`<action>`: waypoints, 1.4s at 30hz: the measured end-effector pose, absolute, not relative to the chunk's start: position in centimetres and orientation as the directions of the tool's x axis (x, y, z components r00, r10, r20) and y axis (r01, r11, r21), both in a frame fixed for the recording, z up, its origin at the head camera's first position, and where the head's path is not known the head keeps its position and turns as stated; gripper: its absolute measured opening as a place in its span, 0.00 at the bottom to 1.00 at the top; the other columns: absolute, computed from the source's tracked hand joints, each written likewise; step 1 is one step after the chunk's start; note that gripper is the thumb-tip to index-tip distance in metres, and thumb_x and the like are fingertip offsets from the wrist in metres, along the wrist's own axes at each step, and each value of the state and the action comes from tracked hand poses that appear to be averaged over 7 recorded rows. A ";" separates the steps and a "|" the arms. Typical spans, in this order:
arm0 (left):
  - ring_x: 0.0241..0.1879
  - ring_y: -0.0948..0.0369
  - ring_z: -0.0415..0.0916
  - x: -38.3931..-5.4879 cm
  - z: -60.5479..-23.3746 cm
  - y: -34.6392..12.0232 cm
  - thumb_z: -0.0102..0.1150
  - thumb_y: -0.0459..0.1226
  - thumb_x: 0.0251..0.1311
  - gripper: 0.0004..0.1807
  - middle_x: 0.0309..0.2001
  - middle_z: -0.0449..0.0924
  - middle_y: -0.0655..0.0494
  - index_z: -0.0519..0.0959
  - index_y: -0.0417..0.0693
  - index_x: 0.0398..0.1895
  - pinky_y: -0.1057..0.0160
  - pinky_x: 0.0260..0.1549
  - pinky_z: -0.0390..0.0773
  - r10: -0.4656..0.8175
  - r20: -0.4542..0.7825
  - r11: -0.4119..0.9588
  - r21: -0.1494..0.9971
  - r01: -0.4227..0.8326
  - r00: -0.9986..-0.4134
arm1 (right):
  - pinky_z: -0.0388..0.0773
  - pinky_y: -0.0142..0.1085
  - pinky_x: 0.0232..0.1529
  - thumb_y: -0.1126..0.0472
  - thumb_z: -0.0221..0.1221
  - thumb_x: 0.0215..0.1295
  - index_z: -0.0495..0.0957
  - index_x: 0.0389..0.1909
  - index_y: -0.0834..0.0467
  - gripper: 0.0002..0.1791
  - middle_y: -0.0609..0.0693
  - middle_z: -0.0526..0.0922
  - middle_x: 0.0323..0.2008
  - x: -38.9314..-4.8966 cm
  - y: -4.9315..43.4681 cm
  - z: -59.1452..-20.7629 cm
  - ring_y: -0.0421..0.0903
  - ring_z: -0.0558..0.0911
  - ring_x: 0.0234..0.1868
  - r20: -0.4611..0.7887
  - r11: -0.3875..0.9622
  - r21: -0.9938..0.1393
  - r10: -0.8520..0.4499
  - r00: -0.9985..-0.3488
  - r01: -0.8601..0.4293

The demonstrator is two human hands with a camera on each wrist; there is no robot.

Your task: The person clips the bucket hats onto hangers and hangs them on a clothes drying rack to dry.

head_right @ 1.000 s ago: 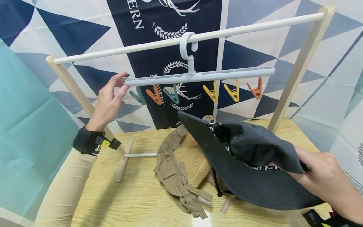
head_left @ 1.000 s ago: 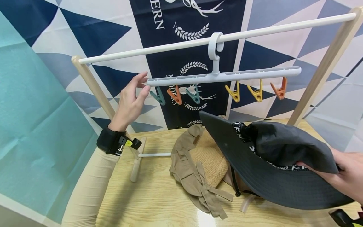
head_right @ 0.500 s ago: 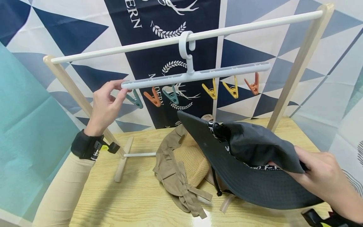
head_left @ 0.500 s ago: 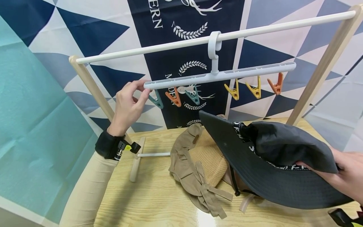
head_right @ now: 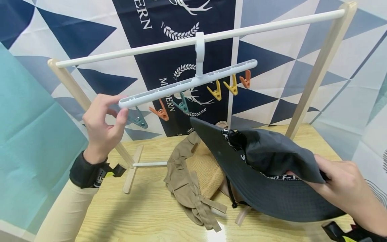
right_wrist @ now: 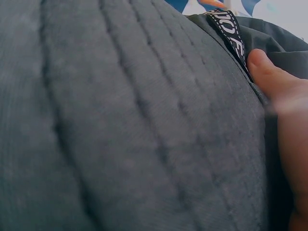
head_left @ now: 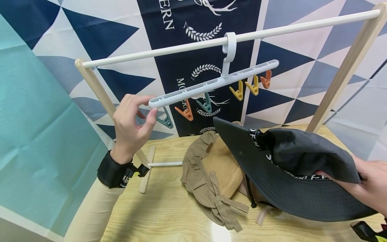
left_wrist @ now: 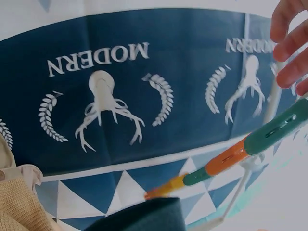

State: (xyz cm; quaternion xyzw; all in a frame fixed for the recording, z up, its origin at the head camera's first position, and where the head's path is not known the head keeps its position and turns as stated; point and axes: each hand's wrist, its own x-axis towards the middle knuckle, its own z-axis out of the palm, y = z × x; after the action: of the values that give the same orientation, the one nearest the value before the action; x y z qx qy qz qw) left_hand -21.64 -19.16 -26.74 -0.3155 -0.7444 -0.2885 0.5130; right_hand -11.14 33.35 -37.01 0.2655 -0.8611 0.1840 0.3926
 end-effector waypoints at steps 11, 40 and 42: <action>0.35 0.48 0.80 -18.2 -25.7 -16.4 0.61 0.57 0.81 0.30 0.37 0.91 0.40 0.88 0.35 0.45 0.59 0.30 0.75 0.210 0.972 0.537 -0.026 0.843 -0.104 | 0.46 0.25 0.27 0.19 0.41 0.76 0.79 0.43 0.64 0.48 0.32 0.54 0.17 -11.1 33.6 -37.0 0.18 0.51 0.19 0.762 0.809 -0.095 -0.316 -0.565 -0.580; 0.37 0.51 0.87 -16.8 -23.5 -11.5 0.74 0.44 0.74 0.13 0.46 0.97 0.45 0.88 0.42 0.44 0.57 0.39 0.92 0.467 0.859 0.340 -0.393 0.854 0.209 | 0.46 0.27 0.27 0.19 0.43 0.76 0.79 0.37 0.61 0.46 0.31 0.54 0.17 -10.8 33.2 -36.8 0.18 0.52 0.21 0.764 0.798 -0.122 -0.304 -0.569 -0.590; 0.36 0.52 0.85 -16.8 -23.5 -11.4 0.74 0.44 0.74 0.13 0.46 0.97 0.45 0.87 0.44 0.45 0.59 0.36 0.90 0.469 0.856 0.349 -0.407 0.844 0.219 | 0.46 0.26 0.27 0.18 0.42 0.75 0.79 0.37 0.60 0.46 0.31 0.54 0.18 -10.7 33.1 -36.7 0.18 0.52 0.21 0.759 0.802 -0.121 -0.305 -0.575 -0.585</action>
State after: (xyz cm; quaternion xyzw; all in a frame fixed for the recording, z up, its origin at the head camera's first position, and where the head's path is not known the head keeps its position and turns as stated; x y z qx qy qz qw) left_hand -16.76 -11.43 -23.50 -0.5455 -0.6019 -0.1680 0.5585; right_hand -10.70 33.13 -36.74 0.2561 -0.8685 0.1828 0.3831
